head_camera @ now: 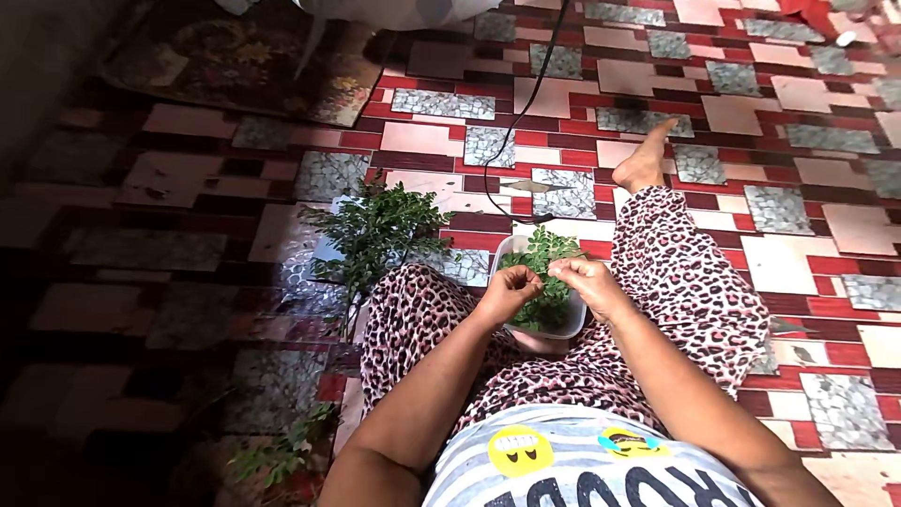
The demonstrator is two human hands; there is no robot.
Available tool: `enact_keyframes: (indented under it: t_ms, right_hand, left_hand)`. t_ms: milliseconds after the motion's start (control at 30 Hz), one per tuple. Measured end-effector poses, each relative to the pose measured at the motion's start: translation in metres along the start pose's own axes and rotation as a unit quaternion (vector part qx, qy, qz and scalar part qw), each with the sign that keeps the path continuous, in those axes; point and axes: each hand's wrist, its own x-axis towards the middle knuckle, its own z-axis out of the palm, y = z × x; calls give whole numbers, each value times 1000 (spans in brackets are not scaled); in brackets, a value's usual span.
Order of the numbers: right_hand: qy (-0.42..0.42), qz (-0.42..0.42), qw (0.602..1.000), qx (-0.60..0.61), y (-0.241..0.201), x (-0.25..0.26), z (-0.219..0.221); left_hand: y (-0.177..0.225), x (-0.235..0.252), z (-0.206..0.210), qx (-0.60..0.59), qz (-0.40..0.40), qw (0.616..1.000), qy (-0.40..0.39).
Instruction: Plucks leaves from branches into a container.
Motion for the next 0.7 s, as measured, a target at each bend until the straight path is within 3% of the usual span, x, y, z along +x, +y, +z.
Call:
enact_keyframes:
  t_ms: [200,400,567,700]
  right_hand:
    - [-3,-9,1000,11,-2,-2,7]
    - [63,-43,996,56,3,-1,11]
    - [25,32,999,32,-1,-3,5]
    - [5,-12,1000,-11,-2,-6,6]
  left_hand:
    - [0,-1,-1,9,-2,1000,-3]
    - [1,-1,1,11,-8,1000,5]
    - [1,-1,0,2,-10,1000,8]
    - [2,-1,0,5,-8,1000,6]
